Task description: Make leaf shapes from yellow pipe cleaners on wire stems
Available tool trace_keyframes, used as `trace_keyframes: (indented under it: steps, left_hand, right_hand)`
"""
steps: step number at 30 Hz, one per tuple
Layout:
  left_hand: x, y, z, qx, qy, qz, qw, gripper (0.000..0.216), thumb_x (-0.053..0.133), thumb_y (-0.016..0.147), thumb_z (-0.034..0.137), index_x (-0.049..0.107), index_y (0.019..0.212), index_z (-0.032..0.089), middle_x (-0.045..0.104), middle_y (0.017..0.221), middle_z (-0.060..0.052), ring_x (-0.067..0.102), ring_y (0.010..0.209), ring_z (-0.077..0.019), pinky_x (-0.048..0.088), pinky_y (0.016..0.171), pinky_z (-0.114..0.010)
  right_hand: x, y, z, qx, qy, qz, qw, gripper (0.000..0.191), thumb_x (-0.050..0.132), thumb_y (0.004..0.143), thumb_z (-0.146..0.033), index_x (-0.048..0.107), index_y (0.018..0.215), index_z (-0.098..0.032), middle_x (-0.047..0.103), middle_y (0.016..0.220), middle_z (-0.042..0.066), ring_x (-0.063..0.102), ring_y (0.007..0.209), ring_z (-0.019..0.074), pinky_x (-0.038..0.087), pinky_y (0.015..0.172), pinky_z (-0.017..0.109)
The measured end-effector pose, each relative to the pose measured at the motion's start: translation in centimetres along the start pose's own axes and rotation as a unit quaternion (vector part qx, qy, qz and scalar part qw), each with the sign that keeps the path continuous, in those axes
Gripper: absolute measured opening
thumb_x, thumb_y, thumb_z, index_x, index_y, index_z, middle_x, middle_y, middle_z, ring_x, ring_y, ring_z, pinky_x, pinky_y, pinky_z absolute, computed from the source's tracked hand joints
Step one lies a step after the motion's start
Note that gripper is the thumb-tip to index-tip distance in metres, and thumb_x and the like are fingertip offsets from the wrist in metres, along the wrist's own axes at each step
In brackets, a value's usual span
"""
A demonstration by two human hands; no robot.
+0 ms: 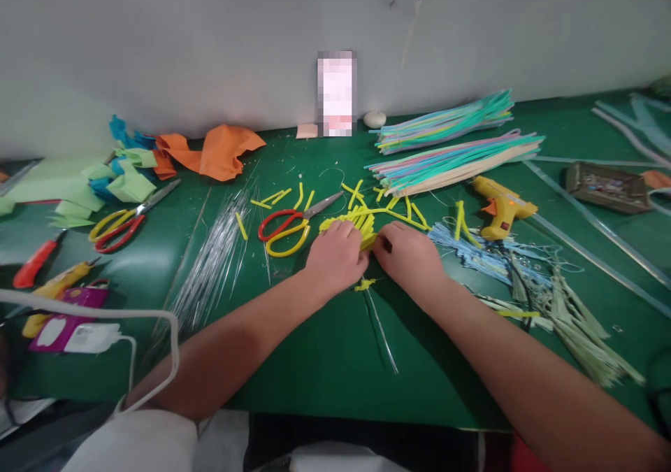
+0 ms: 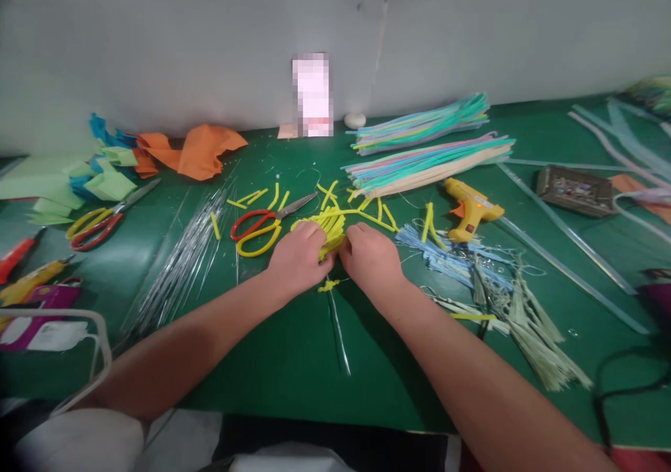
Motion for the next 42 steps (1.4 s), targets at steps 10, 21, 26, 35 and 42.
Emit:
trace_keyframes:
  steps: [10,21,26,35,42]
  left_hand:
    - [0.1,-0.1,-0.7,0.008,-0.053,0.028,0.998,0.020,0.061,0.084,0.035,0.059,0.084,0.015,0.062,0.095,-0.009,0.058,0.095,-0.0251,0.049,0.077,-0.036]
    - [0.4,-0.3,-1.7,0.073,-0.127,0.103,0.984,0.015,0.061,0.084,0.023,0.061,0.097,0.015,0.068,0.102,-0.009,0.061,0.099,-0.0235,0.051,0.087,-0.038]
    - [-3.6,-0.2,-3.5,0.005,-0.040,0.078,0.996,0.023,0.047,0.088,0.021,0.064,0.103,0.015,0.068,0.107,-0.012,0.063,0.102,-0.0241,0.052,0.084,-0.038]
    - [-7.2,0.6,-8.1,-0.239,0.167,-0.272,0.917,0.023,0.056,0.074,0.027,0.068,0.091,0.017,0.071,0.093,-0.014,0.068,0.086,-0.0323,0.053,0.068,-0.038]
    - [-6.1,0.7,-8.9,-0.240,0.156,-0.240,0.928,0.037,0.056,0.070,0.027,0.062,0.106,0.016,0.071,0.094,-0.016,0.068,0.085,-0.0330,0.053,0.068,-0.039]
  right_hand:
    - [-0.9,-1.1,1.3,0.035,0.096,-0.036,0.994,0.009,0.060,0.081,-0.022,0.068,0.086,-0.020,0.067,0.084,0.003,0.061,0.077,0.0185,0.036,0.061,0.028]
    - [-1.2,-1.2,1.2,0.029,0.072,-0.021,0.997,0.010,0.061,0.082,-0.025,0.068,0.087,-0.020,0.068,0.088,0.004,0.063,0.080,0.0201,0.037,0.059,0.030]
    - [-1.9,-1.2,1.2,0.037,0.087,-0.043,0.995,0.011,0.064,0.080,-0.027,0.067,0.088,-0.021,0.067,0.084,0.003,0.062,0.077,0.0191,0.035,0.057,0.029]
    - [-2.2,-1.0,1.2,0.066,0.071,-0.081,0.992,0.006,0.056,0.079,-0.021,0.062,0.080,-0.021,0.064,0.082,0.002,0.058,0.074,0.0174,0.031,0.055,0.029]
    - [-1.9,-0.8,1.1,0.087,0.067,-0.078,0.991,0.005,0.055,0.075,-0.019,0.055,0.070,-0.021,0.062,0.075,0.001,0.052,0.065,0.0154,0.029,0.053,0.028]
Point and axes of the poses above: each hand's wrist, its own y-axis towards the middle knuckle, its own x-axis out of the palm, z = x × y, the point moved 1 cm from there along y, towards the middle knuckle
